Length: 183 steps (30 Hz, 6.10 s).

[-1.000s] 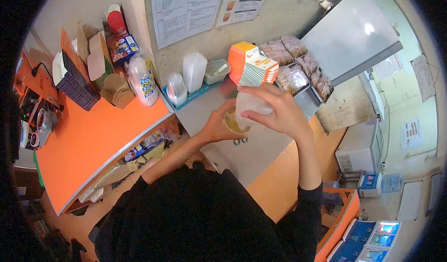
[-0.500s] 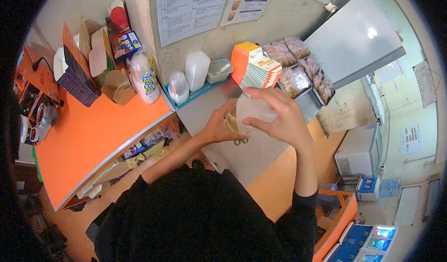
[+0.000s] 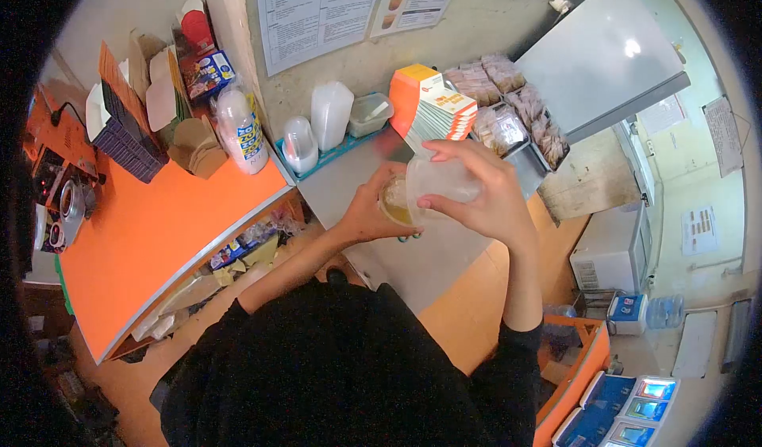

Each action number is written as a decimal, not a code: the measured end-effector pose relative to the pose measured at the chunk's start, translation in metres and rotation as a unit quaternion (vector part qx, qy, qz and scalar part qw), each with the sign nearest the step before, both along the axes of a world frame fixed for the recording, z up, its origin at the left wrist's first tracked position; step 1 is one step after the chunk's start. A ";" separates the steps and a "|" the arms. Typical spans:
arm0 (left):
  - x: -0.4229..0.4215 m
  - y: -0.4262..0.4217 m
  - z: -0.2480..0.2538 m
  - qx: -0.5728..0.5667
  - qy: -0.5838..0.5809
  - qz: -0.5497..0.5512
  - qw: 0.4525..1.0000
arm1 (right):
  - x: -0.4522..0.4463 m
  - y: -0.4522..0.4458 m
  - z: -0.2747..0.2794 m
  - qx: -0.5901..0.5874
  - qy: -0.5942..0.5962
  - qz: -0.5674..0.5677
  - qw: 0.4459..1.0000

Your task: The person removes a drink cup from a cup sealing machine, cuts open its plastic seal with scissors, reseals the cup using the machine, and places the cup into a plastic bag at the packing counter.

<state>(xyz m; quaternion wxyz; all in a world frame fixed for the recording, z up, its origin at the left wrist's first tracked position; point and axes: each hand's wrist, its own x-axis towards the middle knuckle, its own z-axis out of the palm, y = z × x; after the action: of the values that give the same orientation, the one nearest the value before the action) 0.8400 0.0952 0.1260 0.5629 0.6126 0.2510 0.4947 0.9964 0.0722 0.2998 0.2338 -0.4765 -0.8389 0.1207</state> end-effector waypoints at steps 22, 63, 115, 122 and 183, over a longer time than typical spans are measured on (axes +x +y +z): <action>-0.026 -0.007 0.015 0.057 0.061 0.056 0.995 | 0.040 -0.002 -0.041 -0.044 0.249 -0.033 0.967; -0.305 -0.041 -0.163 0.002 0.236 0.683 0.692 | -0.049 0.055 -0.281 0.016 0.192 -0.052 0.980; -0.836 -0.002 -0.018 0.053 0.254 0.812 0.523 | -0.397 0.131 -0.132 0.319 0.341 -0.244 0.850; -0.829 0.009 -0.052 -0.037 0.325 0.825 0.461 | -0.506 0.152 -0.106 0.251 0.371 -0.108 0.888; -0.771 -0.047 -0.148 -0.015 -0.312 0.696 0.647 | -1.078 0.204 0.116 -0.232 -0.225 0.394 0.860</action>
<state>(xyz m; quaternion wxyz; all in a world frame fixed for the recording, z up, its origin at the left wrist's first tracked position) 0.0689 0.0482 -0.0216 0.1073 0.0593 0.4206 0.8989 -0.0819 0.2763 0.4160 -0.1455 -0.1605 -0.9341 0.2839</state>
